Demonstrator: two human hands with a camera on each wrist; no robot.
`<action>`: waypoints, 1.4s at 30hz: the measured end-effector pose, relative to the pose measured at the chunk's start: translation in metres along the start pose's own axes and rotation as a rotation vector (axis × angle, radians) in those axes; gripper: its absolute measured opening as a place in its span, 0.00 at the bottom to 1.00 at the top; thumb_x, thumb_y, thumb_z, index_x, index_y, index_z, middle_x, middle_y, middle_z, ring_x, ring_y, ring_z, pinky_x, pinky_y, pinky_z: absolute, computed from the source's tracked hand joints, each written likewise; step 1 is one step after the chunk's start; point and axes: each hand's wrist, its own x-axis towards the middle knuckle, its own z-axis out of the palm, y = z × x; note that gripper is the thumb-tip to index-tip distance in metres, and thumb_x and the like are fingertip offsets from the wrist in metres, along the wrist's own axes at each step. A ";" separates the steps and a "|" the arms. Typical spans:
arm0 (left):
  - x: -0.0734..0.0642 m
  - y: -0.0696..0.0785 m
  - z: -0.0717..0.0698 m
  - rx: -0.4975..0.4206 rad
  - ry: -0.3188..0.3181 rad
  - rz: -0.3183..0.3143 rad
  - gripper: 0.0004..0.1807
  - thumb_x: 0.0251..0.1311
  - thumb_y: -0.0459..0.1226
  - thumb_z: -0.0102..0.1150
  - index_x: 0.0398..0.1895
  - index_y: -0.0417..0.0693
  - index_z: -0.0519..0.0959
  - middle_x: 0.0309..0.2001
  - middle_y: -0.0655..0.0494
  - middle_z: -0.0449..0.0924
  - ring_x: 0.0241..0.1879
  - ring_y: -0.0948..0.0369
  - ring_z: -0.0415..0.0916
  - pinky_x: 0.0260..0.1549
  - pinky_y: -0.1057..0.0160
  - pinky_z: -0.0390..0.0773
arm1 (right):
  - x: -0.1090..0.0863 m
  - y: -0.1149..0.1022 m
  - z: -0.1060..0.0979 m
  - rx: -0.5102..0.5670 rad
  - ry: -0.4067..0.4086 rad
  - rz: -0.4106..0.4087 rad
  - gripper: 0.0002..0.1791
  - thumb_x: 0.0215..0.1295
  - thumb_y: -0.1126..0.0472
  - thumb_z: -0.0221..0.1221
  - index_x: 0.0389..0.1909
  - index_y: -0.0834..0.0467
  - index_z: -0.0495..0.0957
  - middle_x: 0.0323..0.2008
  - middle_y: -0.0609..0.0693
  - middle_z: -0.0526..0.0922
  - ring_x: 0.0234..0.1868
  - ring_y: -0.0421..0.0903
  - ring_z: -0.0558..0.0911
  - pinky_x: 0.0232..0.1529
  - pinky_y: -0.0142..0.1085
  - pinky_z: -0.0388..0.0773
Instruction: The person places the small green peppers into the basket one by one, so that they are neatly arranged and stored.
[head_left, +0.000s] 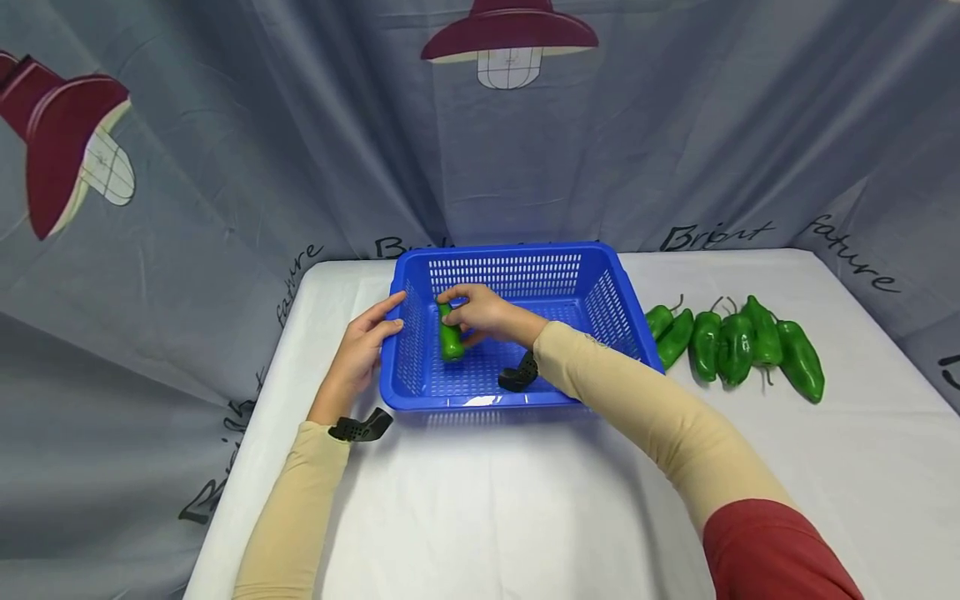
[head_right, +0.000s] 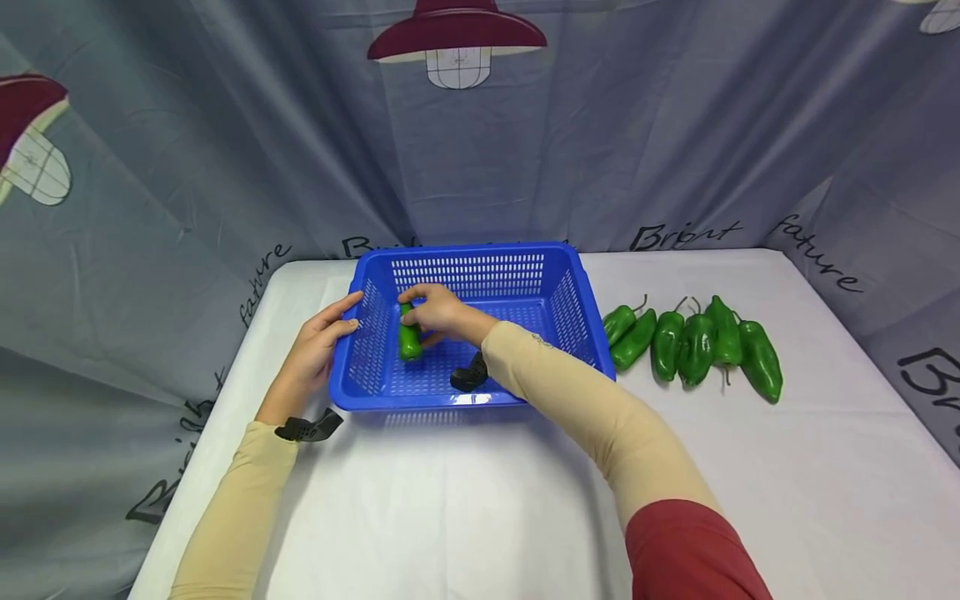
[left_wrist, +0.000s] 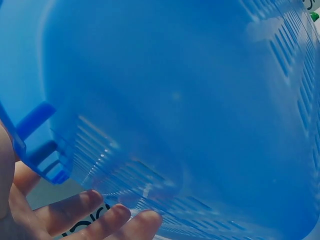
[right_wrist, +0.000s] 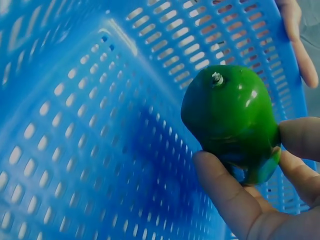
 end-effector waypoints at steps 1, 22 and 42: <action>0.000 0.000 0.000 0.001 -0.002 0.001 0.29 0.74 0.34 0.48 0.77 0.52 0.65 0.79 0.49 0.61 0.59 0.56 0.77 0.45 0.68 0.86 | 0.001 -0.001 0.001 0.000 0.000 -0.001 0.27 0.72 0.70 0.57 0.71 0.60 0.69 0.48 0.56 0.72 0.35 0.45 0.71 0.49 0.53 0.87; 0.000 0.003 0.001 -0.012 -0.005 -0.003 0.28 0.75 0.34 0.48 0.77 0.53 0.65 0.78 0.49 0.62 0.64 0.49 0.75 0.49 0.61 0.86 | 0.013 -0.001 0.011 -0.033 0.009 0.048 0.25 0.70 0.72 0.58 0.68 0.59 0.71 0.62 0.64 0.70 0.44 0.51 0.75 0.43 0.50 0.89; 0.000 0.001 -0.002 -0.038 -0.020 0.002 0.28 0.74 0.33 0.48 0.77 0.51 0.65 0.77 0.45 0.63 0.49 0.64 0.83 0.42 0.66 0.88 | 0.011 0.000 0.011 -0.102 0.054 0.038 0.25 0.69 0.71 0.59 0.66 0.57 0.73 0.43 0.54 0.72 0.40 0.49 0.72 0.41 0.50 0.89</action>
